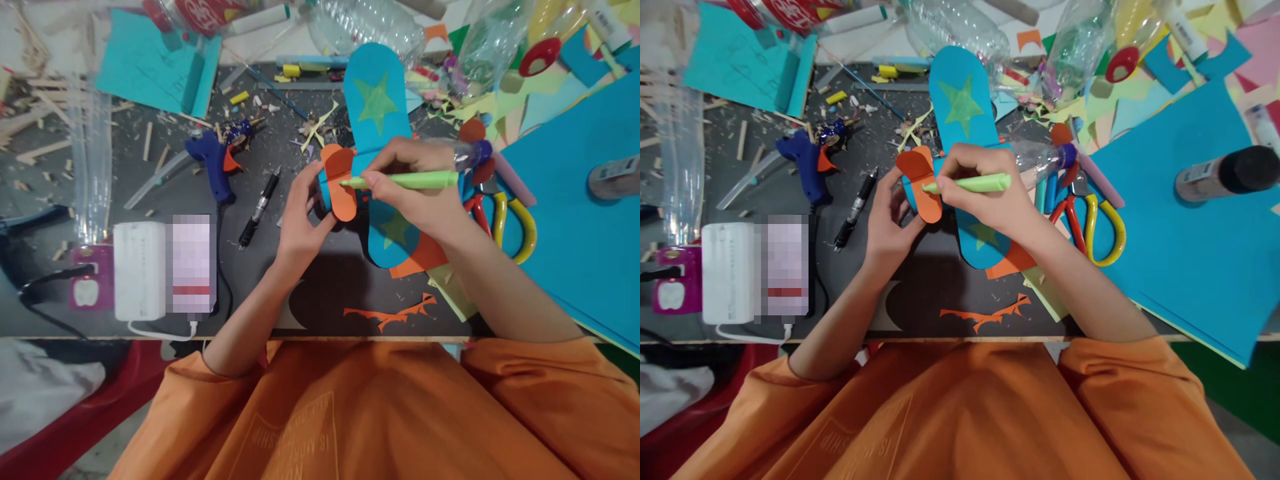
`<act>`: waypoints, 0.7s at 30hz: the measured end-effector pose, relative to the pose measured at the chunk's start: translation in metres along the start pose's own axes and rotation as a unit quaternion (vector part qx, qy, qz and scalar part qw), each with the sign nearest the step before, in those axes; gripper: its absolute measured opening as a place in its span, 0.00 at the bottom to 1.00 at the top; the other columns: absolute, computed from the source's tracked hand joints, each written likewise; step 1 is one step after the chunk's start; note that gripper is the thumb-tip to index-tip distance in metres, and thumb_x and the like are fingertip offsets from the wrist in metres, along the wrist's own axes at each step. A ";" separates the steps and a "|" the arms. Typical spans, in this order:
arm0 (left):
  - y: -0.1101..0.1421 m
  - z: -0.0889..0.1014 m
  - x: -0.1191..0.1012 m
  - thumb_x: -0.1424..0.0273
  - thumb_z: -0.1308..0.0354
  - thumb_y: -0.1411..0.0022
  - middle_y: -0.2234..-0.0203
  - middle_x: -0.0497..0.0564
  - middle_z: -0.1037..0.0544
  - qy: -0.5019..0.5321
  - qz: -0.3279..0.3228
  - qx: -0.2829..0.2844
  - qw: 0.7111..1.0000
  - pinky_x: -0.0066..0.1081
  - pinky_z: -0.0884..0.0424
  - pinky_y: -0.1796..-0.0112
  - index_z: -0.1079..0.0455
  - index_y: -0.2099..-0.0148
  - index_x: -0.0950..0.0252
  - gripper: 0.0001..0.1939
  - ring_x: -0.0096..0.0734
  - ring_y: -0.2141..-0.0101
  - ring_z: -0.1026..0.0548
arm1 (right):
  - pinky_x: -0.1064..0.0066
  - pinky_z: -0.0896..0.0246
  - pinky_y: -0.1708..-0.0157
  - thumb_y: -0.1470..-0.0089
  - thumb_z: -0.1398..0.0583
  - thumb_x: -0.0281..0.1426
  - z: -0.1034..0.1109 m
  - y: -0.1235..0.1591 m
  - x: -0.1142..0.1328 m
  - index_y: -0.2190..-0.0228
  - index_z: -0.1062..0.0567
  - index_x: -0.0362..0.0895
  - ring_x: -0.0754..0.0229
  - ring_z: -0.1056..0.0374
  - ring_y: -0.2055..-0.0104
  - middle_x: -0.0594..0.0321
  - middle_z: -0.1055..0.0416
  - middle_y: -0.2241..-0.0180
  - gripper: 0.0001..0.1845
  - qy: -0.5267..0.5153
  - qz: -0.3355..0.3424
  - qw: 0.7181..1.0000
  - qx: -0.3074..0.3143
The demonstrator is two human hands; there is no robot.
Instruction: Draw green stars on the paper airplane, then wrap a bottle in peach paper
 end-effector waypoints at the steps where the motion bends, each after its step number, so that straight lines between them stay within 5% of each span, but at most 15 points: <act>1: 0.000 0.000 0.000 0.50 0.42 0.35 0.30 0.54 0.43 0.000 0.000 0.000 1.000 0.46 0.31 0.39 0.52 0.30 0.46 0.36 0.51 0.34 0.37 | 0.65 0.34 0.73 0.44 0.36 0.48 0.000 0.000 -0.001 0.77 0.26 0.49 0.59 0.33 0.74 0.64 0.27 0.77 0.19 0.000 0.002 1.000 0.003; 21: 0.000 0.001 -0.002 0.52 0.41 0.35 0.30 0.55 0.43 0.001 -0.004 -0.004 1.000 0.44 0.30 0.40 0.51 0.31 0.47 0.35 0.50 0.34 0.36 | 0.67 0.39 0.75 0.44 0.37 0.49 0.002 -0.002 0.003 0.78 0.28 0.49 0.62 0.36 0.76 0.65 0.29 0.78 0.21 0.000 0.021 1.000 -0.006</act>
Point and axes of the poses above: each hand's wrist, its own y-axis away from the middle knuckle, its own z-axis out of the back of the hand, x = y × z, the point moved 5 cm from there along -y, towards the middle knuckle
